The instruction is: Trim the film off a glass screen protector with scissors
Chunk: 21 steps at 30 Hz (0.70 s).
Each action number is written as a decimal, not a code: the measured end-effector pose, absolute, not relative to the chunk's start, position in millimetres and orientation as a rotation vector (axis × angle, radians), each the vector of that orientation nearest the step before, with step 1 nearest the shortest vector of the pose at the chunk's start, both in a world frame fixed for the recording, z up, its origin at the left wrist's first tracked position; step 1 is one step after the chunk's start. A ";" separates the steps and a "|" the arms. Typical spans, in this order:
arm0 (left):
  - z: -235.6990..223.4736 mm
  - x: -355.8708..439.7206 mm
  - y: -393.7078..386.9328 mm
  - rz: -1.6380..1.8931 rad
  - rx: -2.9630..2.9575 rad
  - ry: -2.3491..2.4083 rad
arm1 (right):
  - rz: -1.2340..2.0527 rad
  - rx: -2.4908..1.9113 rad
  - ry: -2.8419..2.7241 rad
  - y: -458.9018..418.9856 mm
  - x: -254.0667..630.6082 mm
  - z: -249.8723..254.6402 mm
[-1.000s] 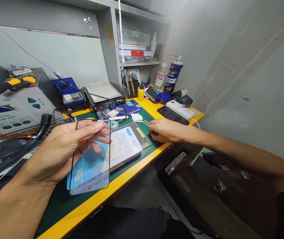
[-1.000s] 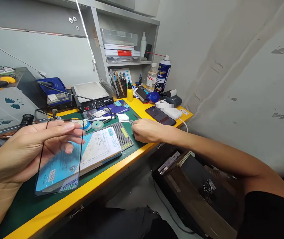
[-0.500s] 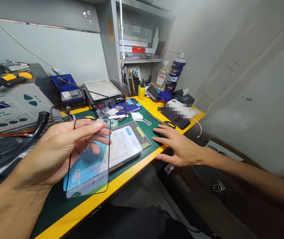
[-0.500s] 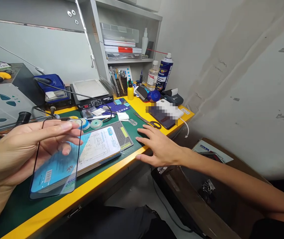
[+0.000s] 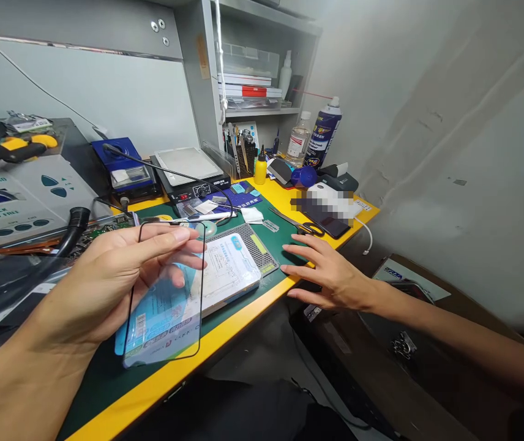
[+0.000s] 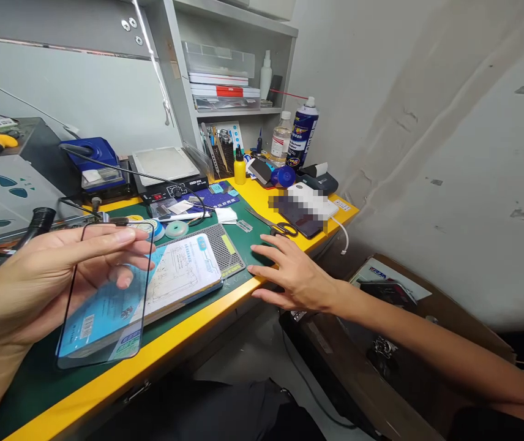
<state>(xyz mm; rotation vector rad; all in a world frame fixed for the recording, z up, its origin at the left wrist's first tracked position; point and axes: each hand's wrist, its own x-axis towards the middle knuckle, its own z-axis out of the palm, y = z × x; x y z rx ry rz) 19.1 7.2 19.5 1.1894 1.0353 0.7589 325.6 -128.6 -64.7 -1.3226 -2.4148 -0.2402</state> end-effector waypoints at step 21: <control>18.0 26.1 1.7 0.697 1.159 1.008 | -0.464 -1.148 -2.337 -133.9 326.3 -79.5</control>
